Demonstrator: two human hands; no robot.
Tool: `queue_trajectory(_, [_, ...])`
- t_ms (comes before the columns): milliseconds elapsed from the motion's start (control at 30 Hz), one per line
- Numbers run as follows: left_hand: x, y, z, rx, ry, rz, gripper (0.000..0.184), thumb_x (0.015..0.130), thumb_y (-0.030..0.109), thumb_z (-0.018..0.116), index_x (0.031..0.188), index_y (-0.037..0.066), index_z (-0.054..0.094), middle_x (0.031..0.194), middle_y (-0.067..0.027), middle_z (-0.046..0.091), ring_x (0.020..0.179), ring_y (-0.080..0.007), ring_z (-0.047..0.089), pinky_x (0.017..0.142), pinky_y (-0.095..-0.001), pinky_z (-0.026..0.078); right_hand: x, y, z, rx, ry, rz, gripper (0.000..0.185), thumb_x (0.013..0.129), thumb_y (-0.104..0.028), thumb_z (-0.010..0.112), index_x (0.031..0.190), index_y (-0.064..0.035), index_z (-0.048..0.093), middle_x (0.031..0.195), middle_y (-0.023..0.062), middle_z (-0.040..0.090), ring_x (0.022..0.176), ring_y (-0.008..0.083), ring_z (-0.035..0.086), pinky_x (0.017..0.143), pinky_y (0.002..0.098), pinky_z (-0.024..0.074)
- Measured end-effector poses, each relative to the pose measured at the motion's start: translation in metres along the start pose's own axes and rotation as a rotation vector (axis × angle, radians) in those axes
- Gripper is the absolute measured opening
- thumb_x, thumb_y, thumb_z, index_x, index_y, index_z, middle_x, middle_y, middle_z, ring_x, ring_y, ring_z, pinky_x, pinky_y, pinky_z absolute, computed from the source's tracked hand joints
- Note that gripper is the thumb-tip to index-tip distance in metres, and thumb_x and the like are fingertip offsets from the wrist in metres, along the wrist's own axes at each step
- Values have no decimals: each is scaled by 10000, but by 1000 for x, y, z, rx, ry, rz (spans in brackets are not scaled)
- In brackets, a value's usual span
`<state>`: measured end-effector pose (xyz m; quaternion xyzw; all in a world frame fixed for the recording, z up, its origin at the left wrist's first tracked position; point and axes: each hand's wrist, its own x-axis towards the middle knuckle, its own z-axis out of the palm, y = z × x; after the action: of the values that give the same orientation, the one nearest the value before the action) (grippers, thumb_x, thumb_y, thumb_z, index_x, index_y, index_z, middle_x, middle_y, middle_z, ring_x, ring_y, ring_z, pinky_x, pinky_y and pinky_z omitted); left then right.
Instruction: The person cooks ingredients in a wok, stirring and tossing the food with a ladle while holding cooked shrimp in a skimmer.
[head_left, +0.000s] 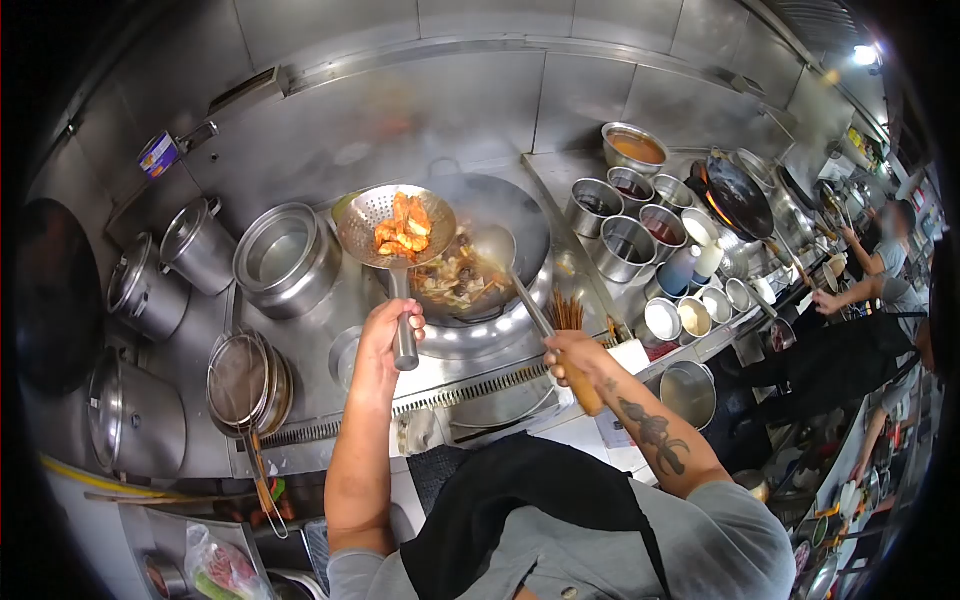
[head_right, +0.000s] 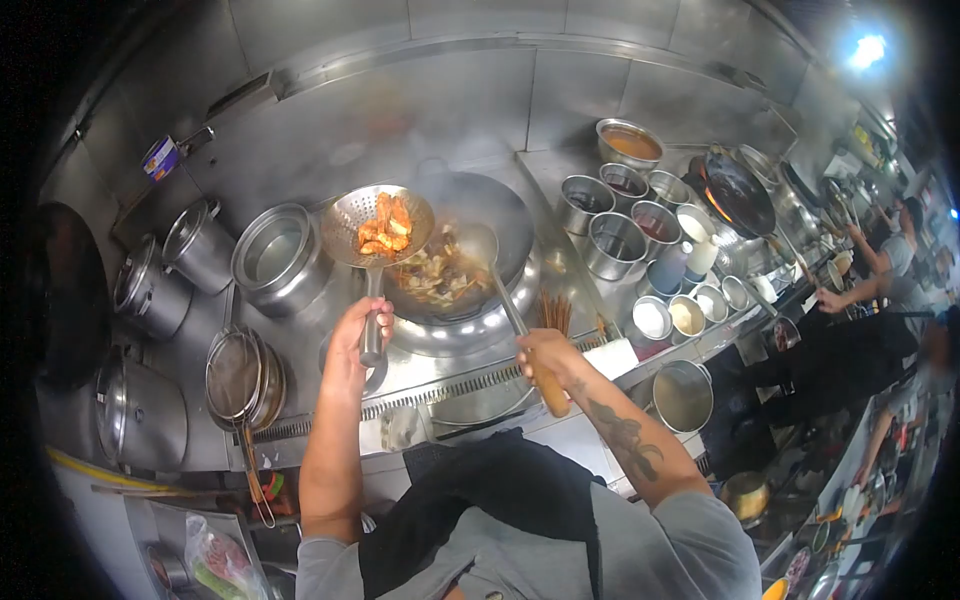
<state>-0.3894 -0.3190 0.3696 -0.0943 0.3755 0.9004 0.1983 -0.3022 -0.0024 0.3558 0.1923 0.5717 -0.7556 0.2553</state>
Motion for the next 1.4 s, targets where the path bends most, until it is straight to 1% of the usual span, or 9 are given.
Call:
queue_trajectory(133, [2,2,-4,33,23,5,55,816,35,540,827,-10,511,721,-91,539,544,-151,526,432,-288,458,-6,-11,-37,743,-564,221,294,980,-201,326,1113,19,469,737,14,477,490,85,468,407,243,363])
queue_trajectory(367, [-2,1,-1,59,78,43,48,807,22,546,819,-6,509,720,-93,541,538,-157,528,432,-295,460,-20,-29,-26,845,-556,147,289,988,-199,321,1121,12,466,728,-1,468,490,82,472,413,249,373])
queue_trajectory(467, [0,0,-4,94,107,73,44,805,23,550,813,-5,517,706,-93,543,536,-161,532,436,-302,464,-12,-34,-21,627,-383,99,265,960,-195,400,1137,-6,459,706,-3,483,478,84,471,419,246,385])
queue_trajectory(567, [4,-8,-12,79,103,31,46,805,28,554,811,-8,525,689,-91,545,533,-165,539,439,-308,469,0,-43,-8,-211,92,-123,236,913,-181,488,1087,-21,498,672,2,506,461,93,466,431,246,396])
queue_trajectory(700, [5,-7,-18,102,87,38,57,806,37,559,805,-11,529,678,-88,548,530,-169,543,439,-308,473,38,-23,-39,-890,174,-553,252,856,-155,538,1035,22,547,680,107,567,510,187,553,497,339,463])
queue_trajectory(900, [2,-12,-16,137,111,59,64,801,47,564,787,-2,525,664,-84,538,532,-170,541,431,-301,468,9,-16,-37,-1146,344,-672,348,833,-154,549,1113,49,518,824,219,610,745,318,609,713,417,479])
queue_trajectory(1033, [-1,-12,-16,174,92,63,72,798,47,566,792,4,509,660,-83,535,532,-168,542,430,-303,468,4,-5,-29,-917,227,-736,172,873,-137,521,970,4,535,608,35,502,440,132,509,411,304,426])
queue_trajectory(1167, [-2,-15,-13,189,97,53,79,797,43,563,811,1,498,663,-85,534,530,-168,542,427,-306,466,29,3,-12,-557,178,-327,90,878,-128,542,872,-38,542,604,27,499,435,124,490,406,277,415])
queue_trajectory(1400, [-5,-20,-12,200,140,63,88,797,24,550,848,-11,488,681,-93,538,529,-179,547,419,-314,462,24,-18,-37,377,-226,50,140,915,-223,495,971,-99,463,688,10,501,481,93,444,416,241,366])
